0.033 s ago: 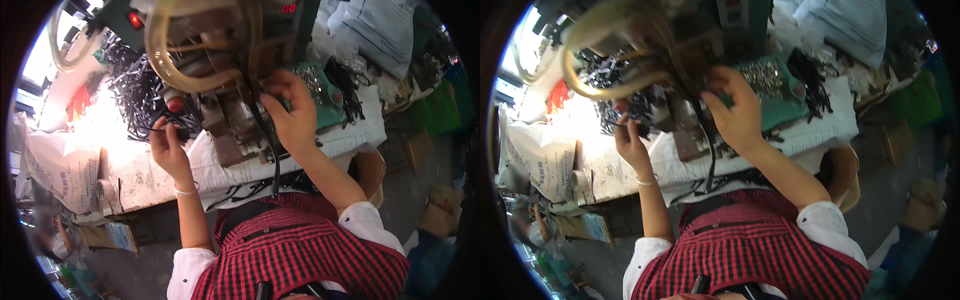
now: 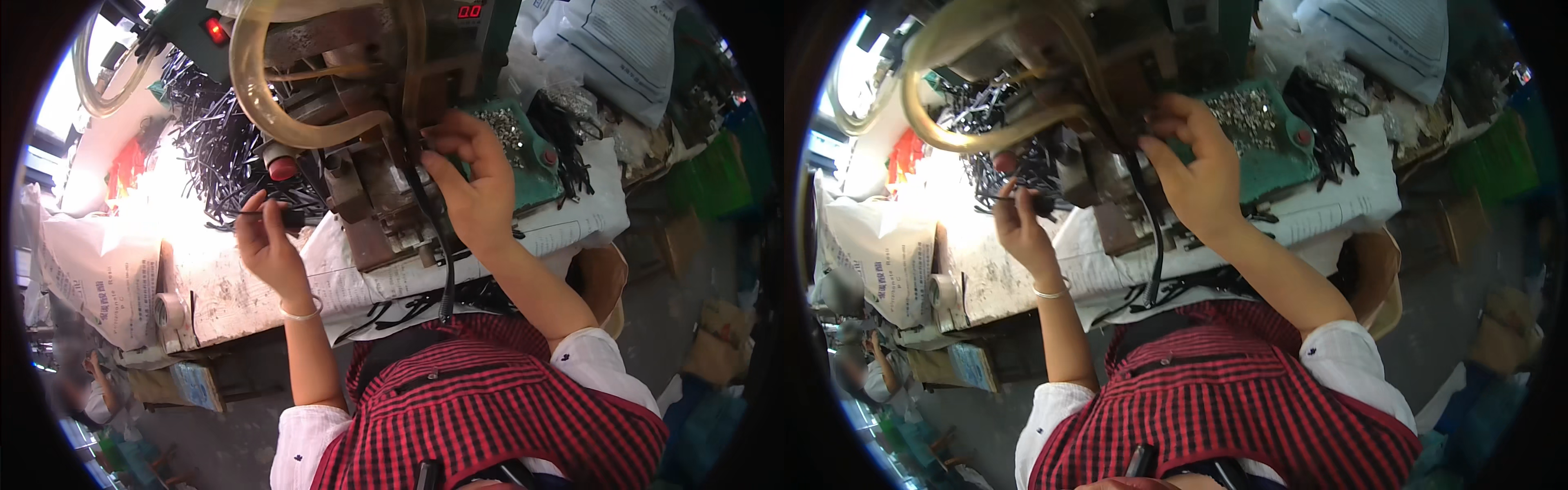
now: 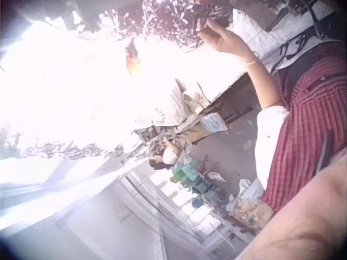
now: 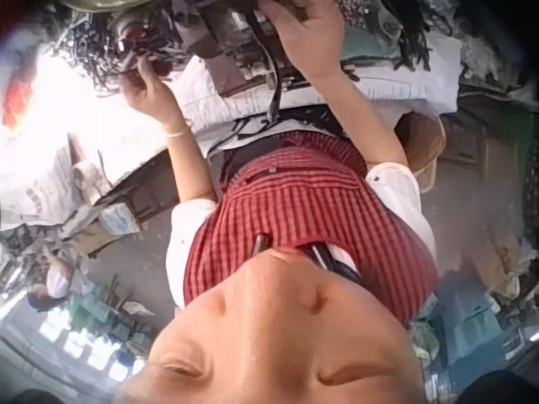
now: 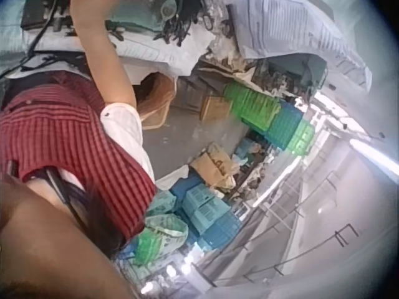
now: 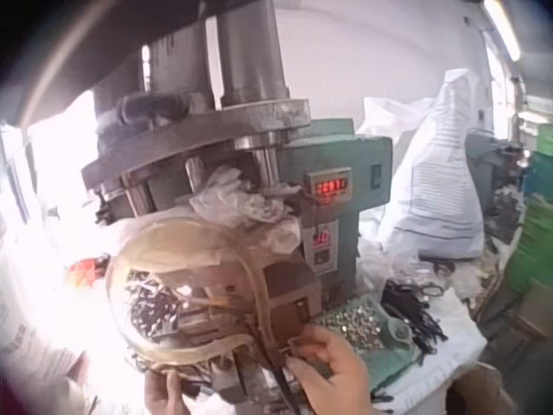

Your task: The person repeatedly picks up small black plastic hair clips and metal pins, inserts them into a press machine, and operates the lever to attach the pins. Finished clips are placed on a green tray while excess clips remain on the table.

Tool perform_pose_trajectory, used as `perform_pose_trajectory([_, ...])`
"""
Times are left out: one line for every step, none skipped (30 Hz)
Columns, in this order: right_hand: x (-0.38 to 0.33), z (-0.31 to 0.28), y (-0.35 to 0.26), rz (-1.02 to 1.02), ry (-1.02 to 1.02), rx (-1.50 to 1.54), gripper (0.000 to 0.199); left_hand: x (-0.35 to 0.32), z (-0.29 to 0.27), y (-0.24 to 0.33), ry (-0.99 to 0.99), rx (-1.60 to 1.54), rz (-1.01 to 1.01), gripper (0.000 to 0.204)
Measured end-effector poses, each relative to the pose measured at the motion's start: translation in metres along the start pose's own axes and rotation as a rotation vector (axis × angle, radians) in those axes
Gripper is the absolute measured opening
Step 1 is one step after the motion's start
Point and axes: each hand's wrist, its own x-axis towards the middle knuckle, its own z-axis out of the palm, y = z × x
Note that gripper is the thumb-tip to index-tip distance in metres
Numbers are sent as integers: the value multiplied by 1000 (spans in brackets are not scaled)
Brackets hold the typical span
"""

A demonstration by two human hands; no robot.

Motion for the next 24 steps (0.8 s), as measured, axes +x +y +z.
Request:
perform_pose_trajectory([4,-1,0,-4,-13,20,44,10,7,21,21,-11,20,14])
perform_pose_trajectory([8,1,-3,-14,-32,41,47,11,10,42,18,12,112,10])
perform_pose_trajectory([10,2,-7,0,-47,71,48,15,14,52,30,22,313,11])
perform_pose_trajectory([10,4,-12,18,-62,103,50,14,24,76,6,1,438,13])
perform_pose_trajectory([9,5,-18,37,-75,132,51,9,35,99,-20,-23,560,15])
perform_pose_trajectory([6,8,-34,73,-92,73,55,3,35,111,-92,43,637,22])
perform_pose_trajectory([1,7,-44,78,-104,109,56,-4,39,120,-175,85,689,22])
perform_pose_trajectory([-4,8,-53,82,-117,154,57,-11,37,124,-284,187,782,23])
perform_pose_trajectory([-9,9,-59,98,-136,194,58,-19,36,124,-390,292,860,24])
perform_pose_trajectory([-11,2,-66,36,-199,105,58,-20,46,124,-439,298,916,25])
perform_pose_trajectory([-13,-5,-70,79,-248,68,58,-24,56,123,-491,308,958,27])
perform_pose_trajectory([-2,-11,-72,100,-299,36,57,-22,69,118,-499,277,1018,30])
perform_pose_trajectory([9,-18,-70,120,-351,5,56,-24,76,110,-497,267,1078,26])
perform_pose_trajectory([21,-29,-58,94,-331,-60,55,-24,82,106,-486,290,1103,24])
perform_pose_trajectory([29,-42,-43,77,-248,-124,55,-22,86,101,-469,320,1128,23])
perform_pose_trajectory([36,-58,-29,123,-112,-172,53,-18,89,96,-438,270,1153,22])
perform_pose_trajectory([39,-75,-11,45,53,-291,50,-17,88,97,-460,278,1151,24])
perform_pose_trajectory([42,-98,10,26,186,-366,49,-16,88,98,-481,278,1144,27])
perform_pose_trajectory([39,-116,29,36,211,-405,45,-19,86,97,-505,284,1128,30])
perform_pose_trajectory([30,-123,36,38,211,-466,39,-19,91,92,-475,261,1137,30])
perform_pose_trajectory([20,-130,40,40,209,-527,33,-21,91,93,-481,274,1119,30])
perform_pose_trajectory([11,-136,43,61,133,-616,29,-20,92,93,-478,267,1125,31])
perform_pose_trajectory([4,-131,37,85,60,-692,24,-17,92,94,-484,266,1139,31])
perform_pose_trajectory([-3,-126,34,109,-14,-767,19,-19,91,92,-471,268,1121,32])
